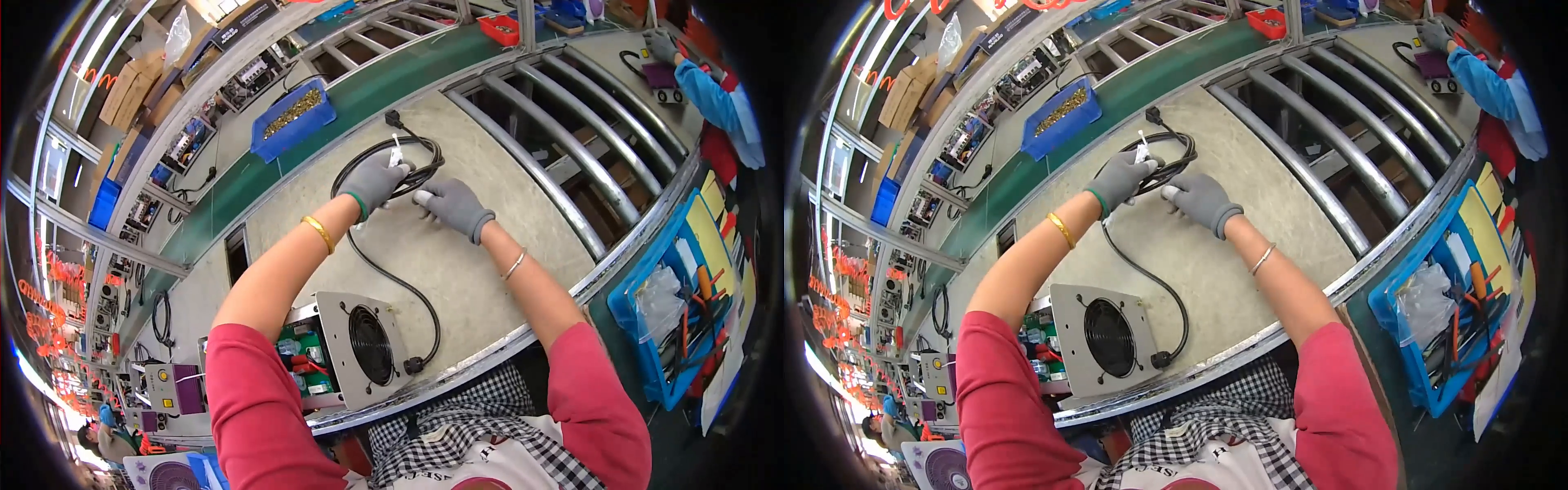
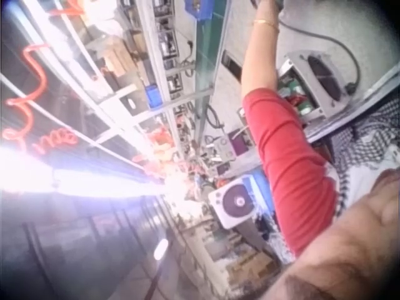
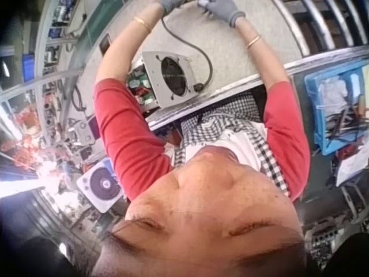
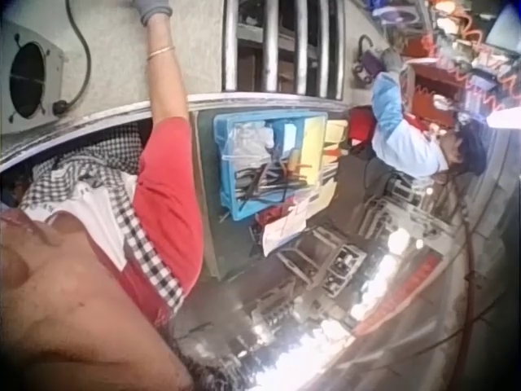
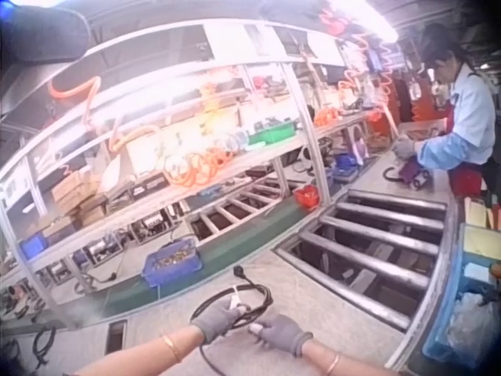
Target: Assembling and wiring internal components of an electronic power module inside a chassis.
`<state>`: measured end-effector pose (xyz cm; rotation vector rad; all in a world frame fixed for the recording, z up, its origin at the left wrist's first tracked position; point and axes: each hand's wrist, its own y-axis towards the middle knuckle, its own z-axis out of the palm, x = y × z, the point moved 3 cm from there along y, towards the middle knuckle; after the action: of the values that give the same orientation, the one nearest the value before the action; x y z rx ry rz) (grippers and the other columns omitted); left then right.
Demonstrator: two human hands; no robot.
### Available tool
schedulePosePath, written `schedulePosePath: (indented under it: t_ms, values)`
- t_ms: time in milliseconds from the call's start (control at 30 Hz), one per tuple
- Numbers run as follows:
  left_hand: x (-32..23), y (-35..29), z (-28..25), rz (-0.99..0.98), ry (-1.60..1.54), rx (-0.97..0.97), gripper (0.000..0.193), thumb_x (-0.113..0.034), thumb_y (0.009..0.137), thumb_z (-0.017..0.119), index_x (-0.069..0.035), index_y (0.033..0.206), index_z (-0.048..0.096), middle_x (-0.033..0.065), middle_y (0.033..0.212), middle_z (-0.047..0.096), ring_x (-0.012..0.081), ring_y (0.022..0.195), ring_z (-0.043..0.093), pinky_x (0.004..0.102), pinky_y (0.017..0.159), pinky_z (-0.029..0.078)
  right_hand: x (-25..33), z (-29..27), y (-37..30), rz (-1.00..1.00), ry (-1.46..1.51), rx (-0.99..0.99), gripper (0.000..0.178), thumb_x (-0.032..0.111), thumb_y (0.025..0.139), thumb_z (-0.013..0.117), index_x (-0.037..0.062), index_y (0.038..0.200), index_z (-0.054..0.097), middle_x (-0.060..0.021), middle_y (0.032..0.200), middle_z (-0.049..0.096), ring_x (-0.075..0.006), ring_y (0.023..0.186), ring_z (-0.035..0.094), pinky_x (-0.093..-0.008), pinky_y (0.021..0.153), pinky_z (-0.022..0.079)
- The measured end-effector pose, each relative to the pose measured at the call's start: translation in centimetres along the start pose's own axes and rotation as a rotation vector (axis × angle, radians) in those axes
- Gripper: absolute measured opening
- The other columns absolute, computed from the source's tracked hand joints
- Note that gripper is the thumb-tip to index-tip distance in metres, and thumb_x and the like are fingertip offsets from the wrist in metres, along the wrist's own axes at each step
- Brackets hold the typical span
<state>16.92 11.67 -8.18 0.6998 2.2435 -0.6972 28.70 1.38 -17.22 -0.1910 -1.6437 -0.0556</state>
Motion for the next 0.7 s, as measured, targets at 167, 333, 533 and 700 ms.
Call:
schedulePosePath:
  t_ms: [167,333,533,700]
  values:
    - [-1.1,-1.1,1.2,0.014,-0.047,-0.045,0.030,-0.028,0.097,0.054,-0.012,0.117,0.069,-0.0045,0.071,0.051,0.0054,0.055,0.045,0.0239,0.043,0.042,3.0,-2.0,-2.4,-0.509,-0.878,-0.447,0.012,0.025,0.091,0.060,0.0171,0.089,0.068,-0.0074,0.077,0.068,-0.0283,0.069,0.064,-0.0391,0.058,0.048]
    - [-2.1,-1.5,1.7,0.073,-0.147,-0.002,0.028,-0.032,0.095,0.058,-0.010,0.111,0.069,0.0022,0.080,0.062,0.0115,0.063,0.054,0.0282,0.046,0.048,5.5,-3.2,-4.0,-0.713,-0.864,-0.577,0.011,0.025,0.089,0.063,0.0153,0.090,0.068,-0.0071,0.080,0.068,-0.0281,0.070,0.064,-0.0385,0.059,0.049]
    - [-1.8,-1.0,2.7,0.021,-0.055,0.080,0.027,-0.030,0.094,0.059,-0.007,0.102,0.069,0.0018,0.077,0.060,0.0104,0.060,0.053,0.0268,0.045,0.048,4.2,-3.1,-3.1,-0.522,-0.187,-0.524,0.019,0.022,0.088,0.068,0.0089,0.101,0.068,-0.0046,0.082,0.069,-0.0155,0.070,0.065,-0.0311,0.061,0.050]
    - [-2.1,-1.4,2.7,0.066,-0.072,0.108,0.028,-0.031,0.092,0.060,-0.006,0.102,0.069,0.0025,0.080,0.062,0.0104,0.062,0.056,0.0271,0.045,0.048,4.7,-3.8,-3.3,-0.212,0.067,-0.307,0.035,0.016,0.087,0.068,0.0027,0.119,0.062,0.0008,0.082,0.065,-0.0045,0.067,0.055,-0.0224,0.058,0.045]
